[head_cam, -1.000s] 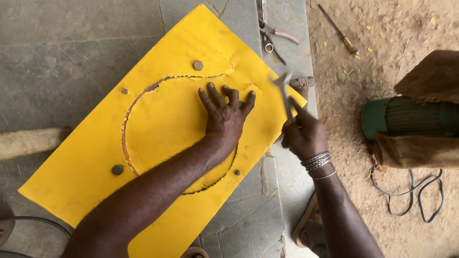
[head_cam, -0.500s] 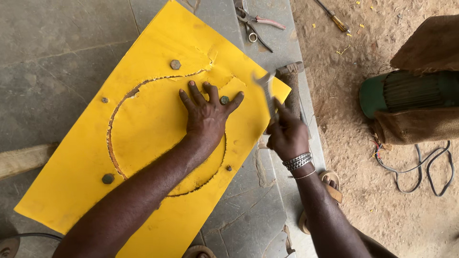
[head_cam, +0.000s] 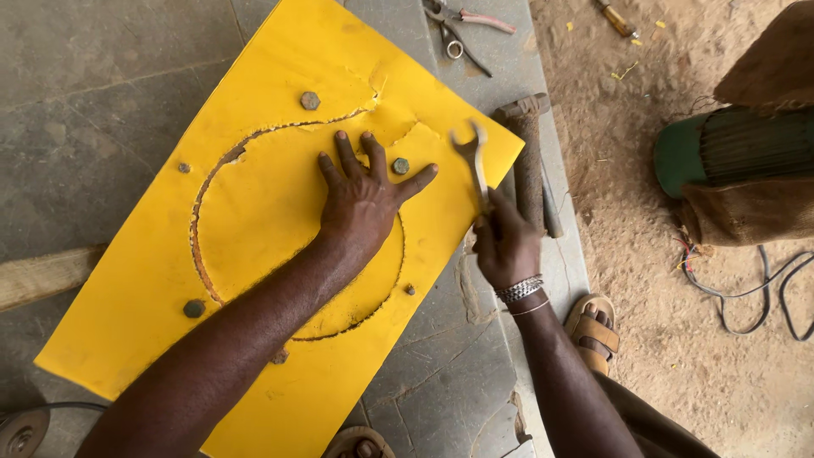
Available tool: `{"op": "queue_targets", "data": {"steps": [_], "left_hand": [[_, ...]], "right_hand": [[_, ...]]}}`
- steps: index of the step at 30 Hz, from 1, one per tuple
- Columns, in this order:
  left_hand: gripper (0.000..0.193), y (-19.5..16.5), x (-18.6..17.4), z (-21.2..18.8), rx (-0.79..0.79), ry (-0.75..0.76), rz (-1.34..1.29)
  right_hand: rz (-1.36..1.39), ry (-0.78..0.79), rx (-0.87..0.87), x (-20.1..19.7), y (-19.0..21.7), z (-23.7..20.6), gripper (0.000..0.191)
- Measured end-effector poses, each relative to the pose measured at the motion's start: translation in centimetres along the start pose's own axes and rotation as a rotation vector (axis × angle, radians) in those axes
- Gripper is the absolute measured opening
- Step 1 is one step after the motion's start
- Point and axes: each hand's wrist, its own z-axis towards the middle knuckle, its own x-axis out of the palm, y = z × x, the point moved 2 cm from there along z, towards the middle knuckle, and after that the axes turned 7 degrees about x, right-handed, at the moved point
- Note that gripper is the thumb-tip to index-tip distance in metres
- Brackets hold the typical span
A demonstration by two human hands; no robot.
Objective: The person uses a hammer to drive nails into a yellow board that has a circular cutout. The person holds the board with one hand and repeatedly strikes the nails with the hammer, moving around the perimeter of the cutout.
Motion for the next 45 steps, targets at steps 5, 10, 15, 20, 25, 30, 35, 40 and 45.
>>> {"op": "queue_targets", "data": {"steps": [5,10,15,20,25,30,35,40,45], "left_hand": [[0.08,-0.3,-0.3,-0.3,0.006,0.044,0.037],[0.079,-0.4,-0.5,0.5,0.038,0.122,-0.001],[0.077,-0.9,-0.2,1.1,0.028,0.081,0.015],[0.075,-1.2,0.1,1.1,0.044,0.03,0.023],[0.072,-1.3,0.3,1.2,0.042,0.029,0.004],[0.074,-1.5,1.1,0.3,0.059,-0.062,-0.092],[0.076,-1.7,2.2,0.1,0.05,-0.063,-0.226],[0.077,-1.6,2.4,0.2,0.061,-0.094,-0.194],[0.083,-1.5,2.3,-0.3,0.072,-0.112,-0.214]], "right_hand": [[0.015,-0.145,-0.081,0.9,-2.7,-0.8,0.034],[-0.01,-0.24,-0.122,1.3,-5.7,-0.3,0.044],[-0.059,-0.146,-0.079,2.5,-7.0,-0.1,0.048],[0.156,-0.267,-0.165,1.6,-6.9,-0.7,0.044],[-0.137,-0.249,-0.175,2.4,-6.9,-0.7,0.033],[0.008,-0.17,-0.008,2.3,-7.2,-1.1,0.043],[0.258,-0.244,-0.193,2.0,-6.8,-1.0,0.044],[-0.294,-0.094,-0.081,2.3,-6.2,-1.2,0.039],[0.103,-0.192,-0.106,0.2,-5.5,-1.2,0.038]]}}
